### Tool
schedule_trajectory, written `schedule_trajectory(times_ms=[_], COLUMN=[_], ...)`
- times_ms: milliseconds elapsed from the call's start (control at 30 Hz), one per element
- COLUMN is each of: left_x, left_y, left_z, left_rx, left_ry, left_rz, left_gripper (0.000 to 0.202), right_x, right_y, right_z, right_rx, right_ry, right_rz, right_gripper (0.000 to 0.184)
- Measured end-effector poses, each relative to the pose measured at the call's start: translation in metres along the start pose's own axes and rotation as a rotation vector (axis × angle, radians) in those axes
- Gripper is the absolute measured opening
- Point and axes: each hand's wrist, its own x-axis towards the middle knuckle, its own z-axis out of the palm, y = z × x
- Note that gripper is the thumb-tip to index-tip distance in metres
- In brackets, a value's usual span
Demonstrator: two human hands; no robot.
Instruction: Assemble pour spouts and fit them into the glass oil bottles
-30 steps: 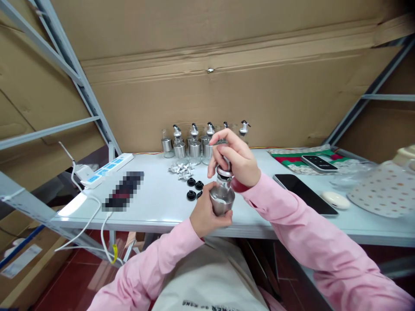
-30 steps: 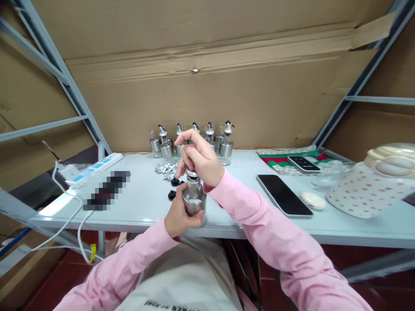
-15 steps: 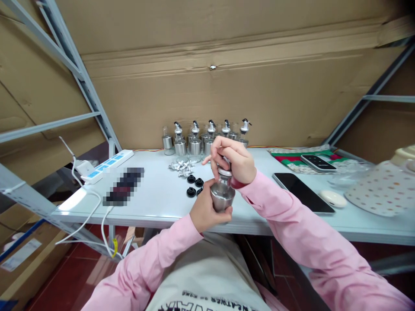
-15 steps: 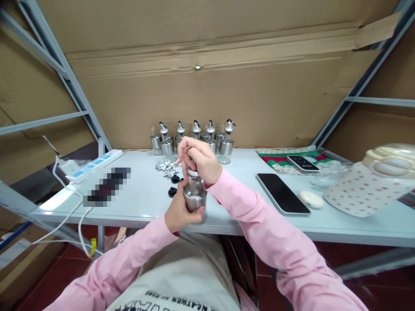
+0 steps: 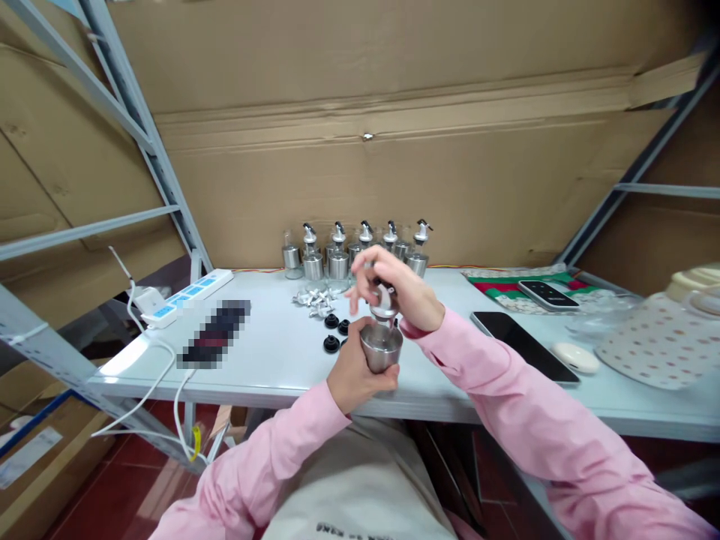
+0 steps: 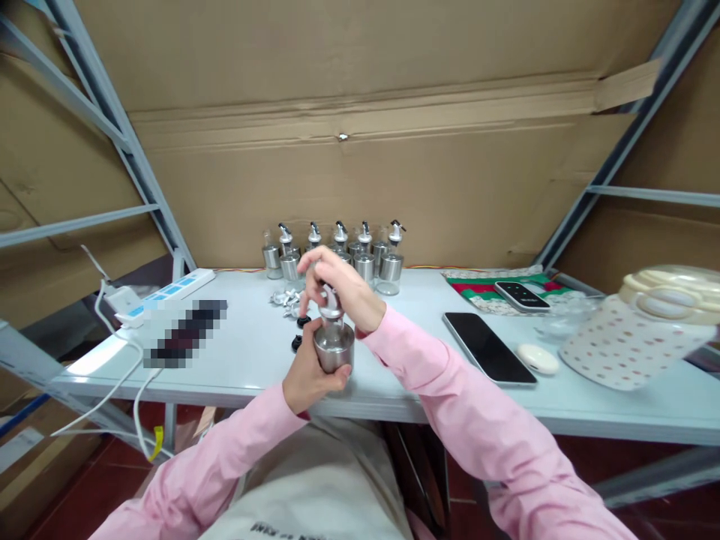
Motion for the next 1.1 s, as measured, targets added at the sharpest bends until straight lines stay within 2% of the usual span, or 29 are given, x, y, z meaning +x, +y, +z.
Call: schedule_trajectory(times_ms=[100, 200, 300, 400, 467, 567, 667, 800, 900, 1000, 1100], left_x=[0.022, 0.061, 0.102, 0.130, 0.141, 0.147, 0.149, 0.149, 0.150, 0.152, 0.155], left_y=[0.010, 0.009, -0.019, -0.064, -0.090, -0.114, -0.125, -0.136, -0.142, -0.145, -0.146], left_z=[-0.029, -0.079, -0.130, -0.161, -0.168, -0.167, -0.165, -0.169, -0.170, -0.167, -0.164], left_rx=[-0.004, 0.142, 0.321, 0.438, 0.442, 0.446, 0.450, 0.418, 0.411, 0.414, 0.435], left_ry=[0.133, 0.369, 0.521, 0.586, 0.580, 0.575, 0.546, 0.501, 0.481, 0.457, 0.435], left_rz=[0.197, 0.315, 0.223, 0.050, 0.004, -0.049, -0.113, -0.114, -0.086, -0.028, 0.032], left_gripper=[0.060, 0.062, 0.064, 0.057, 0.053, 0.055, 0.057, 0.057, 0.057, 0.055, 0.051], right_x=[0.016, 0.025, 0.024, 0.018, 0.013, 0.006, 0.001, -0.004, -0.005, -0.006, -0.008], right_y=[-0.008, 0.004, 0.040, 0.078, 0.095, 0.107, 0.109, 0.112, 0.116, 0.121, 0.125], right_z=[-0.013, -0.036, -0.064, -0.087, -0.097, -0.106, -0.111, -0.122, -0.135, -0.148, -0.156], right_rx=[-0.074, -0.138, -0.219, -0.290, -0.359, -0.465, -0.571, -0.847, -1.005, -1.030, -1.027], right_ry=[0.223, 0.468, 0.623, 0.707, 0.731, 0.713, 0.663, 0.596, 0.744, 0.902, 0.918], right_rz=[-0.146, -0.264, -0.223, -0.053, 0.049, 0.085, 0.095, 0.155, 0.195, 0.253, 0.333], right_gripper=[0.031, 0.032, 0.031, 0.032, 0.032, 0.031, 0.028, 0.020, 0.020, 0.029, 0.033])
